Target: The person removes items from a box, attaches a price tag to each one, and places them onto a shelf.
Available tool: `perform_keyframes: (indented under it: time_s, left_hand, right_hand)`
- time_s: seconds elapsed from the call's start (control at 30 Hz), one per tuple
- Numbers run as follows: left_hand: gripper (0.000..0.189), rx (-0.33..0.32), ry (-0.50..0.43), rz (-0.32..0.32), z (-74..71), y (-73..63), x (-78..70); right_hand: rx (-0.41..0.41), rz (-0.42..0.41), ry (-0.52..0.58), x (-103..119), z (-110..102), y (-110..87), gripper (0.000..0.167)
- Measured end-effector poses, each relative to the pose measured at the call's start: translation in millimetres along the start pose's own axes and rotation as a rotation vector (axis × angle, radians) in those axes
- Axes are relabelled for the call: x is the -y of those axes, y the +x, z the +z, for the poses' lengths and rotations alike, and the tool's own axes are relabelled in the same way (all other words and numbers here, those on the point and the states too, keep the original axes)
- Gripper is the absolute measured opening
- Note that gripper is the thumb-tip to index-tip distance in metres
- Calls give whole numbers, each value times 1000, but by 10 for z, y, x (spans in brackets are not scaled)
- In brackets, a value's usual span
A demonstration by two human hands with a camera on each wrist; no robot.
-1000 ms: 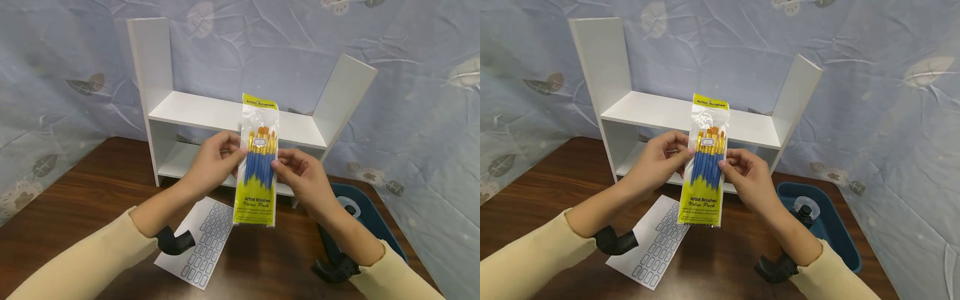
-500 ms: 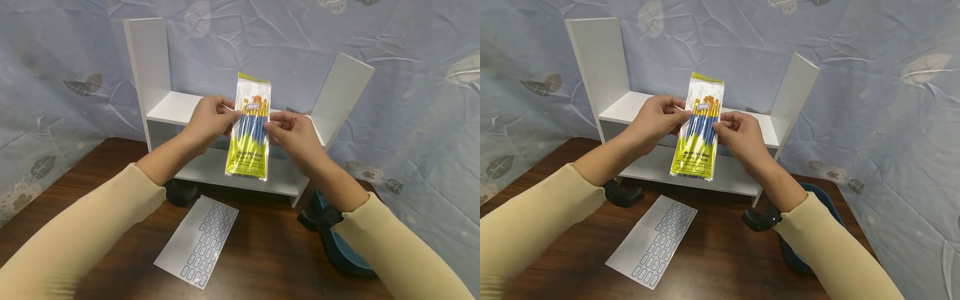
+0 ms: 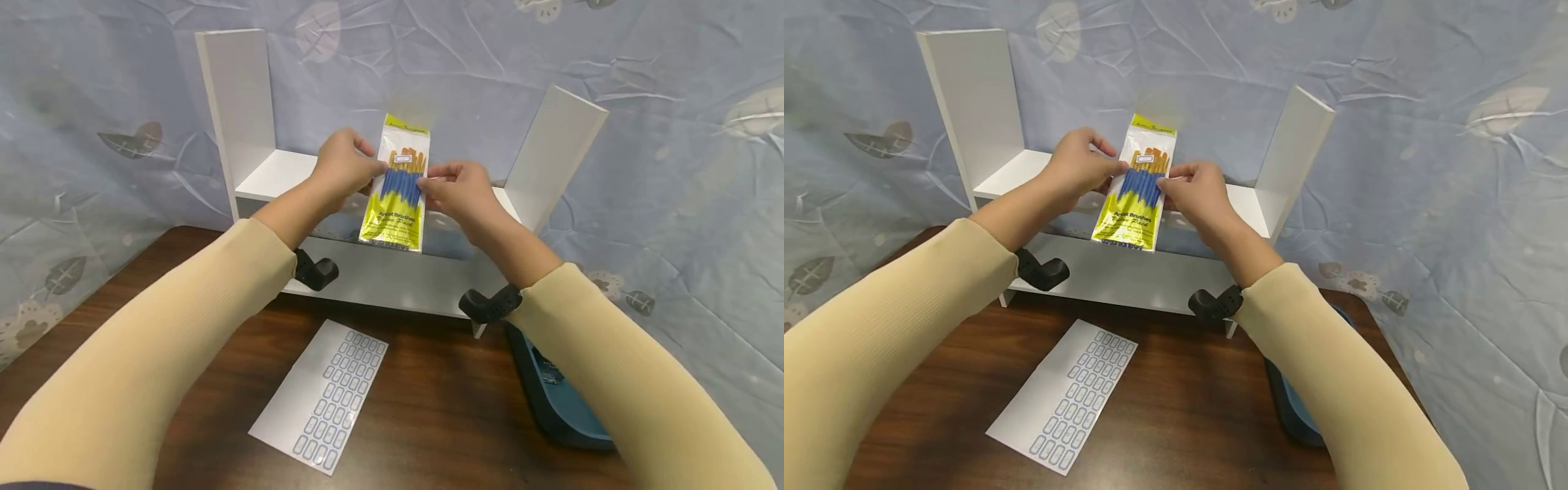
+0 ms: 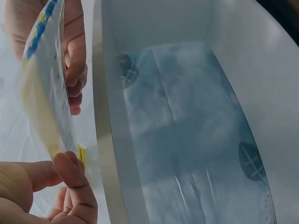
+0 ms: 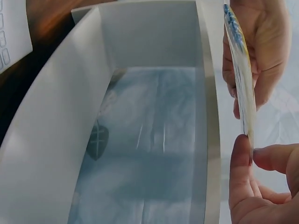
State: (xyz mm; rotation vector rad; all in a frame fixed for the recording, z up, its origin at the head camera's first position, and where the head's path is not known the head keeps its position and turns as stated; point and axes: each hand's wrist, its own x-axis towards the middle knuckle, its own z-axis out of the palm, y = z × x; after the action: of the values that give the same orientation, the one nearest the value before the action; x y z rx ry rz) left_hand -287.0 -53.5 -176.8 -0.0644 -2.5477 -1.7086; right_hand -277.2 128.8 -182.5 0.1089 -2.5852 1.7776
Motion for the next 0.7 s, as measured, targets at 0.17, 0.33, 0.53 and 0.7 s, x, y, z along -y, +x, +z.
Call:
perform_keyframes:
  time_s: [0.17, 0.33, 0.53, 0.7]
  left_hand:
    - [13, 3, 34, -5, 11, 103, -13]
    - [17, -1, 101, 4, 37, 166, 3]
    - [21, -2, 245, 13, 83, 212, 52]
    - [23, 7, 310, 35, 101, 227, 54]
  right_hand:
    - [-11, 3, -61, 39, 25, 130, 36]
    - [-17, -1, -157, 44, 48, 221, 33]
    - [-1, -1, -275, 21, 82, 261, 28]
    - [-2, -24, -342, 16, 84, 272, 25]
